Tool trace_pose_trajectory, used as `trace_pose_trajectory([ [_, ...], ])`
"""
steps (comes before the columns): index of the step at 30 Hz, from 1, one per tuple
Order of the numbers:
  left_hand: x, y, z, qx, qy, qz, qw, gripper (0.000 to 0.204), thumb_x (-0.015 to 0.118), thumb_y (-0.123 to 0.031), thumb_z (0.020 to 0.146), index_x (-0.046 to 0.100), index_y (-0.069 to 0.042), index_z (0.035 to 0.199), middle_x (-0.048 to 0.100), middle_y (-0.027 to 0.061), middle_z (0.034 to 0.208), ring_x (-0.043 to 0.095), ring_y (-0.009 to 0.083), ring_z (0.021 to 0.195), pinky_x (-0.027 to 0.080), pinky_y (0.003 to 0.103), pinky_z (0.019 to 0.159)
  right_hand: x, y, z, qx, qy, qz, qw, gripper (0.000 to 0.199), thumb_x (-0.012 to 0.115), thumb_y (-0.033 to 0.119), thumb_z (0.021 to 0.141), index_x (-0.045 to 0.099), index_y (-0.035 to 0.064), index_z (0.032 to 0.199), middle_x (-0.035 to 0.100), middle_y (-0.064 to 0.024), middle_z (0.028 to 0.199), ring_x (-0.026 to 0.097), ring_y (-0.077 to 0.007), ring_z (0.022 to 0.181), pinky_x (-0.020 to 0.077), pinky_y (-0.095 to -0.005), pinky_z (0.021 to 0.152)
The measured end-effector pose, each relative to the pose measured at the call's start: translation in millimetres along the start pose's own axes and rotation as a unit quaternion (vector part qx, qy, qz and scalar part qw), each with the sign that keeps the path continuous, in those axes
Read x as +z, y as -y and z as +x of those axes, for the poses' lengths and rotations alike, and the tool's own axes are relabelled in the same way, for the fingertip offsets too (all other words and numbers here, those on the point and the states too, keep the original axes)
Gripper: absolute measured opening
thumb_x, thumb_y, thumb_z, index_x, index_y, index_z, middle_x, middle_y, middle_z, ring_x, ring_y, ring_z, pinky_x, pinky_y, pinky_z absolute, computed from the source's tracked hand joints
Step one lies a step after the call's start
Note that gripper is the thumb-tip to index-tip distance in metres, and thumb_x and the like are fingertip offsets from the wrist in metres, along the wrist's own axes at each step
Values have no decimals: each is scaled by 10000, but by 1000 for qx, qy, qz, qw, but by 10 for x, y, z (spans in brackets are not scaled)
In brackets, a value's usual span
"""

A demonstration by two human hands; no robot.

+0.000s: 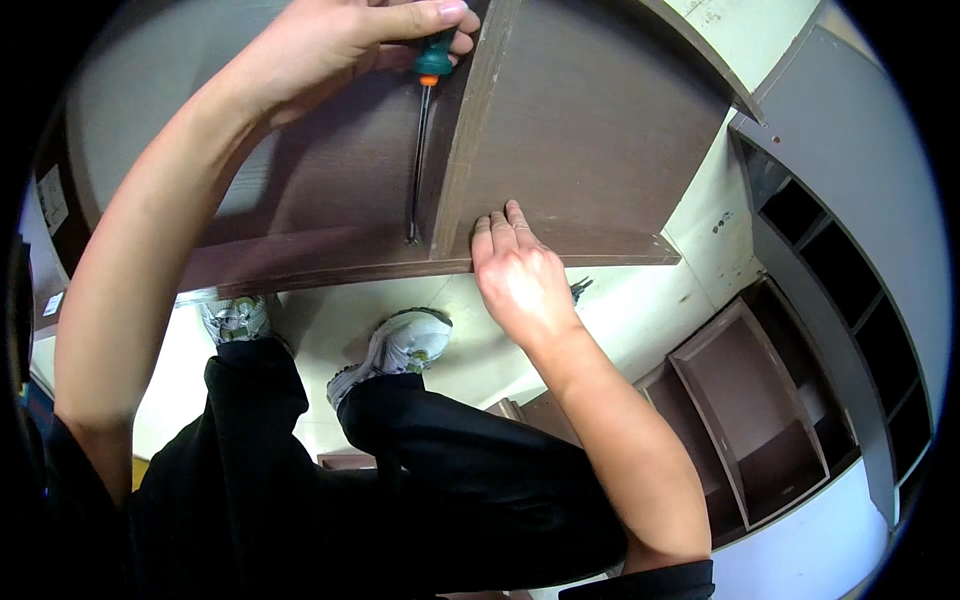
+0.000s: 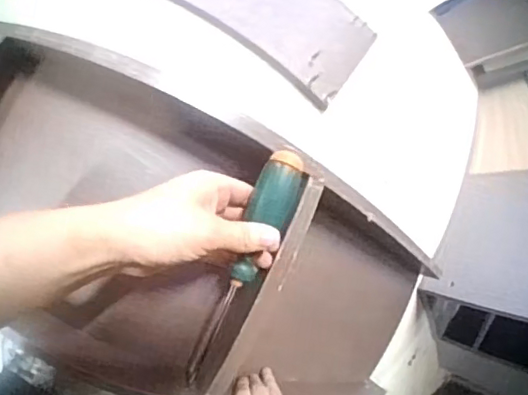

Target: The person assembles a wooden cabinet by attaching panels and shelves using a screwdriver. They position parts, align edges, and tighten screws to secure the structure.

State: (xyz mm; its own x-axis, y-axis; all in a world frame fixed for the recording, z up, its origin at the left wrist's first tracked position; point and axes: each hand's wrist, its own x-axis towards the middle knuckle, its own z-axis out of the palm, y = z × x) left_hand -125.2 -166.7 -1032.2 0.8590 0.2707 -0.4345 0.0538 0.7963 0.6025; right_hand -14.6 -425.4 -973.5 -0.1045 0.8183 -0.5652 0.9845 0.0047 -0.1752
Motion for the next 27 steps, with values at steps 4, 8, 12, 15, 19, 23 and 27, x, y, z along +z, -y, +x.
trace_pose_trajectory([
  [4,-65,26,-6,-15,6,-8,1000,177,596,-131,986,584,-6,1111,662,50,957,635,133,889,524,278,795,55,-58,-23,-25,-7,3,1000,351,588,36,798,618,-83,1127,654,-245,1176,628,-382,1161,583,-374,872],
  [8,96,-20,-14,-23,-23,14,999,201,523,-150,1023,534,-4,1159,647,71,1026,635,147,918,527,295,826,40,-125,-53,-31,-19,51,998,360,607,34,795,619,-77,1137,659,-245,1168,627,-377,1164,580,-381,879],
  [12,111,-137,-107,38,-35,-94,994,234,487,-171,1036,501,2,1195,639,117,1043,645,185,935,557,348,859,15,-134,-48,-29,-23,53,998,353,614,38,794,633,-72,1129,669,-250,1148,626,-380,1163,577,-392,888],
  [15,97,-310,-111,71,-4,-173,982,269,562,-194,991,520,1,1171,648,152,1044,662,238,905,575,397,845,8,-156,-46,-34,-23,54,998,342,602,40,806,639,-74,1126,673,-250,1137,625,-382,1163,569,-395,906],
  [19,179,-329,-237,140,-86,98,982,343,573,-275,1007,539,-37,1251,650,73,1056,663,201,1026,530,389,962,36,-178,-98,-19,-38,81,996,342,602,59,795,652,-68,1110,663,-245,1169,625,-376,1166,561,-383,924],
  [23,138,-267,-544,92,-128,117,981,410,526,-292,1005,452,-53,1329,615,124,1107,652,228,1060,520,468,990,61,-166,-140,-1,-84,88,993,299,607,72,775,671,-48,1041,669,-217,1153,640,-339,1138,563,-360,913],
  [27,-81,-194,-702,44,-129,121,983,494,450,-390,1035,470,-38,1380,599,28,937,624,128,899,521,239,743,156,-144,-175,13,-95,139,986,266,619,68,782,659,-17,1031,672,-164,1129,659,-294,1077,544,-365,945],
])
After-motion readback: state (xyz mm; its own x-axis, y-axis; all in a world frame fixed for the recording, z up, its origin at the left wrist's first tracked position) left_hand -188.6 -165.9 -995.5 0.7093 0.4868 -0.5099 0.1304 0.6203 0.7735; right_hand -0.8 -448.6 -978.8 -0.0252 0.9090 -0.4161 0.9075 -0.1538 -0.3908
